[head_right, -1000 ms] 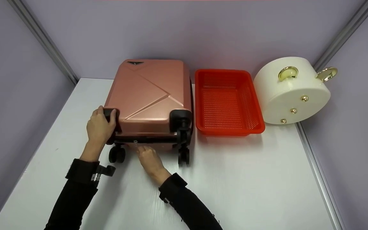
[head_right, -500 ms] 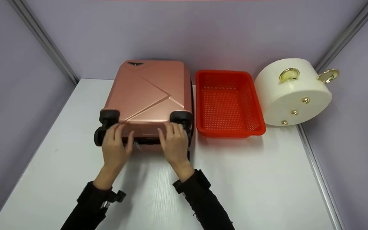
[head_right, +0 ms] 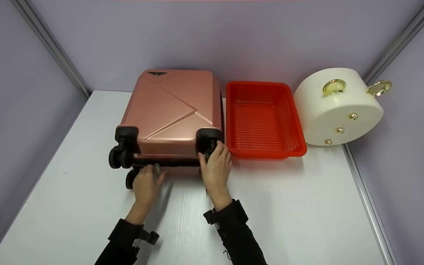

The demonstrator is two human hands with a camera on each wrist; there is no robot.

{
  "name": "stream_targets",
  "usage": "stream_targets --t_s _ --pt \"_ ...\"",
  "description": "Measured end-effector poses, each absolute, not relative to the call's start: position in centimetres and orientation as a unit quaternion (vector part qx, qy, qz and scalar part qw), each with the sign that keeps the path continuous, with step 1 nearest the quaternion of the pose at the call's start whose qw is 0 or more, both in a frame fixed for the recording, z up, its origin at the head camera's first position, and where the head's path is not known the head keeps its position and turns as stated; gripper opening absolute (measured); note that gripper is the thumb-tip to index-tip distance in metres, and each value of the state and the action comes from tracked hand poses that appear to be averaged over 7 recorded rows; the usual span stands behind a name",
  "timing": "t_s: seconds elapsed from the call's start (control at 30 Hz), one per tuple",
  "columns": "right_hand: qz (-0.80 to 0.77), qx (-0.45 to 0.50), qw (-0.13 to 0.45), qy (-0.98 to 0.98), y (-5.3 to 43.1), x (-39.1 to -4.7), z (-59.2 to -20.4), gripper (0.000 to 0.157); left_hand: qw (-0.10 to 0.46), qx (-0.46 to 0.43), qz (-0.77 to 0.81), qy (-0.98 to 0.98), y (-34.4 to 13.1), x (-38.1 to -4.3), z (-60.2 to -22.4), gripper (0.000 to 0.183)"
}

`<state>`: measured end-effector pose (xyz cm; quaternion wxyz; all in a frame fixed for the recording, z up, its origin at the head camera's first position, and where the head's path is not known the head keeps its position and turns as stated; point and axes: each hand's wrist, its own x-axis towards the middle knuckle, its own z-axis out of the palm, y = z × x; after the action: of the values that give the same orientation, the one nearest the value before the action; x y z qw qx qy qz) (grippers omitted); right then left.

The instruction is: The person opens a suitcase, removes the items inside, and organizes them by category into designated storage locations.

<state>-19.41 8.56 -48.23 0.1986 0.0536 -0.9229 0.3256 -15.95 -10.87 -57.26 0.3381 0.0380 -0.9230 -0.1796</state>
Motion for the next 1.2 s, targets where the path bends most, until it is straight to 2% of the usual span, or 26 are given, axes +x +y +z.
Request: stream_targets --t_s 0.2,0.4,0.63,0.8,0.93,1.2 --pt "0.348 0.041 0.193 -0.916 8.6 -19.3 -48.8 0.051 0.354 0.051 -0.194 -0.913 -10.7 -15.7 -57.7 0.017" --pt "0.392 0.047 0.191 -0.899 8.8 -19.4 -48.7 0.043 0.379 0.043 -0.201 -0.902 -10.6 -15.3 -57.8 0.016" --pt "0.392 0.089 0.237 -0.884 9.2 -19.7 -48.7 0.038 0.435 -0.003 -0.265 -0.861 -11.7 -15.0 -58.9 0.007" --pt "0.387 0.099 0.244 -0.884 9.5 -19.7 -48.6 0.038 0.464 -0.005 -0.303 -0.832 -13.8 -14.9 -59.7 0.005" --pt "0.388 0.098 0.245 -0.883 9.7 -19.7 -48.3 0.039 0.468 0.016 -0.327 -0.821 -16.3 -14.6 -59.9 0.005" --pt "0.380 0.106 0.238 -0.888 9.8 -19.7 -48.1 0.041 0.439 0.054 -0.349 -0.826 -21.0 -15.9 -59.7 0.007"
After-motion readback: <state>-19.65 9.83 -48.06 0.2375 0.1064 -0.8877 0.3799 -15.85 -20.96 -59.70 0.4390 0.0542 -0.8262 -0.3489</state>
